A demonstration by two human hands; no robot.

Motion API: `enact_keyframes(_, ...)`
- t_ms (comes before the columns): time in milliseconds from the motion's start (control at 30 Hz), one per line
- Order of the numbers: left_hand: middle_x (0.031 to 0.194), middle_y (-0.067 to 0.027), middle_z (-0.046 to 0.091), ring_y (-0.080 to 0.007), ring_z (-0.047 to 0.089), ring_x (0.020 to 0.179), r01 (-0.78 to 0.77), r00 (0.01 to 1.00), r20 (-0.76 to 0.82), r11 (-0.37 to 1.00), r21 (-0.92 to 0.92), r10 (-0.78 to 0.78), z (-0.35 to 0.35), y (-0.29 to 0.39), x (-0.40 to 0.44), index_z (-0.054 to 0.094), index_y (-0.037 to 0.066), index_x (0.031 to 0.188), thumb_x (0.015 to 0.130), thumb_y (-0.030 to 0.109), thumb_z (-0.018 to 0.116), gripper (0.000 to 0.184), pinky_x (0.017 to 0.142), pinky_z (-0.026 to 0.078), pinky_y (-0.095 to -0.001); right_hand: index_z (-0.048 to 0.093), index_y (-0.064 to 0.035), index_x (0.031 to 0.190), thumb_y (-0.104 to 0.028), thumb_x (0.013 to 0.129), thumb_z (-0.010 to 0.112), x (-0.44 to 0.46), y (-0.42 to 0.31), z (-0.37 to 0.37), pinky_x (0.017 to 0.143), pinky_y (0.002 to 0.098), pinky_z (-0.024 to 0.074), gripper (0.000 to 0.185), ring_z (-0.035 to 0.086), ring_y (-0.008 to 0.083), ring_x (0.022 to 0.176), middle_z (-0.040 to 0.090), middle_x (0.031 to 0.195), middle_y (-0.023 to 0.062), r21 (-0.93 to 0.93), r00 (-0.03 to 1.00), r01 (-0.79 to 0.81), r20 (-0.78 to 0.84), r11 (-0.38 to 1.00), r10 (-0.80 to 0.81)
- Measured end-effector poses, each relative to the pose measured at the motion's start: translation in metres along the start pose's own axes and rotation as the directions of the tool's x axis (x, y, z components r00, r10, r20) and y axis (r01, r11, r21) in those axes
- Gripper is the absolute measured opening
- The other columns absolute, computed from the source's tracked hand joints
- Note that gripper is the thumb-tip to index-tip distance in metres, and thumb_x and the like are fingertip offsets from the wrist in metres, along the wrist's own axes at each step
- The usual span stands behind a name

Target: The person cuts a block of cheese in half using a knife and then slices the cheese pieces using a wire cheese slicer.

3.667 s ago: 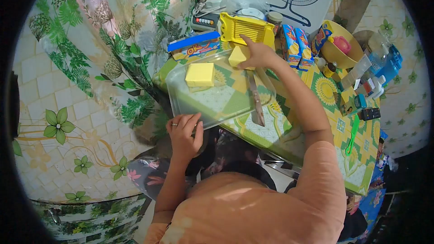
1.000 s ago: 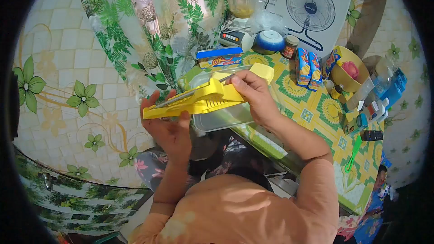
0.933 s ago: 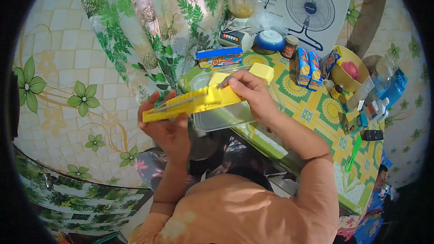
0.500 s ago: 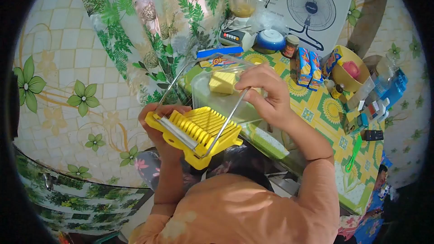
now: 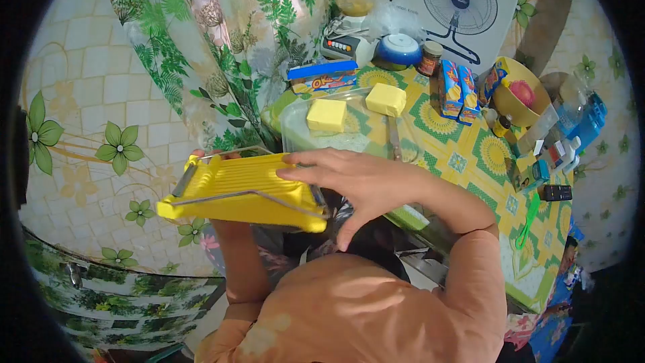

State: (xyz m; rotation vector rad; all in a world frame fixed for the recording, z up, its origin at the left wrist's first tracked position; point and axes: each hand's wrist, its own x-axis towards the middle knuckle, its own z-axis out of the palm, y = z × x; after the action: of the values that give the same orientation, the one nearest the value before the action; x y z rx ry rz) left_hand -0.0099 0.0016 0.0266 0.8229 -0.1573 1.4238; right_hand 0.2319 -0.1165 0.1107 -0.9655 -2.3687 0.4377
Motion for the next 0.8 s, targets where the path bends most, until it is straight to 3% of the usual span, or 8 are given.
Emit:
enact_keyframes(167,0.116,-0.0128,0.062,-0.0285,0.060,0.107,0.187,0.965,-0.151,0.967,-0.172,-0.213,-0.011,-0.013,-0.003,0.045,0.011,0.134,0.097,0.040,0.059,0.049,0.097,0.049,-0.0460,0.039,-0.0096,0.146,-0.035,0.079,0.078,0.004,0.027,0.040,0.108,0.0510,0.0385,0.082,0.047,0.0415,0.130,0.047,0.142,0.0203,-0.202,0.910,0.202,-0.322,0.958,-0.260)
enact_keyframes(267,0.124,-0.0131,0.061,-0.0284,0.058,0.113,0.310,0.949,0.098,0.944,-0.112,-0.299,-0.020,-0.029,-0.012,0.042,0.010,0.140,0.097,0.041,0.059,0.055,0.102,0.045,-0.0465,0.053,-0.0122,0.136,-0.023,0.082,0.071,0.000,0.025,0.062,0.106,0.0513,0.0418,0.058,0.056,0.0347,0.122,0.057,0.130,0.0151,-0.390,0.869,0.199,-0.354,0.899,-0.346)
enact_keyframes(333,0.129,-0.0135,0.059,-0.0273,0.058,0.116,0.460,0.866,-0.082,0.849,-0.259,-0.494,-0.034,-0.039,-0.020,0.044,0.008,0.140,0.097,0.036,0.061,0.054,0.104,0.044,-0.0453,0.061,-0.0146,0.127,-0.023,0.081,0.068,-0.002,0.019,0.057,0.104,0.0503,0.0443,0.047,0.059,0.0294,0.114,0.061,0.121,0.0104,-0.478,0.857,0.212,-0.328,0.852,-0.397)
enact_keyframes(433,0.133,-0.0136,0.058,-0.0263,0.056,0.119,0.588,0.809,-0.094,0.791,0.170,-0.581,-0.042,-0.029,-0.029,0.047,0.005,0.139,0.096,0.029,0.062,0.052,0.104,0.044,-0.0437,0.068,-0.0171,0.115,-0.019,0.084,0.066,-0.005,0.007,0.051,0.102,0.0522,0.0473,0.031,0.062,0.0279,0.108,0.063,0.115,0.0089,-0.535,0.838,0.201,-0.339,0.820,-0.427)
enact_keyframes(567,0.135,-0.0135,0.058,-0.0252,0.055,0.122,0.207,0.754,0.031,0.282,0.937,-0.656,-0.039,0.028,-0.020,0.051,0.002,0.138,0.095,0.021,0.064,0.049,0.104,0.043,-0.0417,0.070,-0.0241,0.115,-0.020,0.082,0.066,-0.004,-0.005,0.052,0.100,0.0517,0.0490,0.033,0.061,0.0246,0.104,0.063,0.111,0.0057,-0.681,0.819,0.079,-0.372,0.728,-0.437)
enact_keyframes(633,0.131,-0.0128,0.060,-0.0230,0.054,0.123,0.565,0.665,-0.429,0.036,0.825,-0.611,-0.033,0.063,-0.008,0.056,0.000,0.134,0.093,0.014,0.065,0.044,0.103,0.043,-0.0384,0.069,-0.0276,0.119,-0.022,0.081,0.065,-0.002,-0.014,0.052,0.099,0.0507,0.0493,0.039,0.060,0.0223,0.105,0.062,0.111,0.0035,-0.729,0.883,-0.021,-0.335,0.685,-0.329)
enact_keyframes(733,0.128,-0.0131,0.062,-0.0247,0.054,0.123,0.364,0.931,-0.339,0.397,0.842,-0.134,-0.007,0.066,-0.019,0.054,0.001,0.136,0.087,0.022,0.073,0.056,0.103,0.043,-0.0388,0.068,-0.0314,0.123,-0.024,0.080,0.063,0.003,-0.014,0.058,0.097,0.0491,0.0491,0.045,0.057,0.0200,0.107,0.061,0.111,0.0016,-0.784,0.929,-0.100,-0.294,0.612,-0.226)
enact_keyframes(800,0.129,-0.0139,0.060,-0.0280,0.054,0.124,-0.088,0.985,0.130,0.318,0.944,-0.114,0.021,0.058,-0.027,0.056,0.001,0.134,0.080,0.028,0.081,0.065,0.104,0.042,-0.0417,0.067,-0.0308,0.124,-0.025,0.080,0.062,0.005,-0.009,0.066,0.096,0.0484,0.0486,0.045,0.056,0.0196,0.108,0.061,0.112,0.0013,-0.802,0.941,-0.123,-0.282,0.585,-0.188)
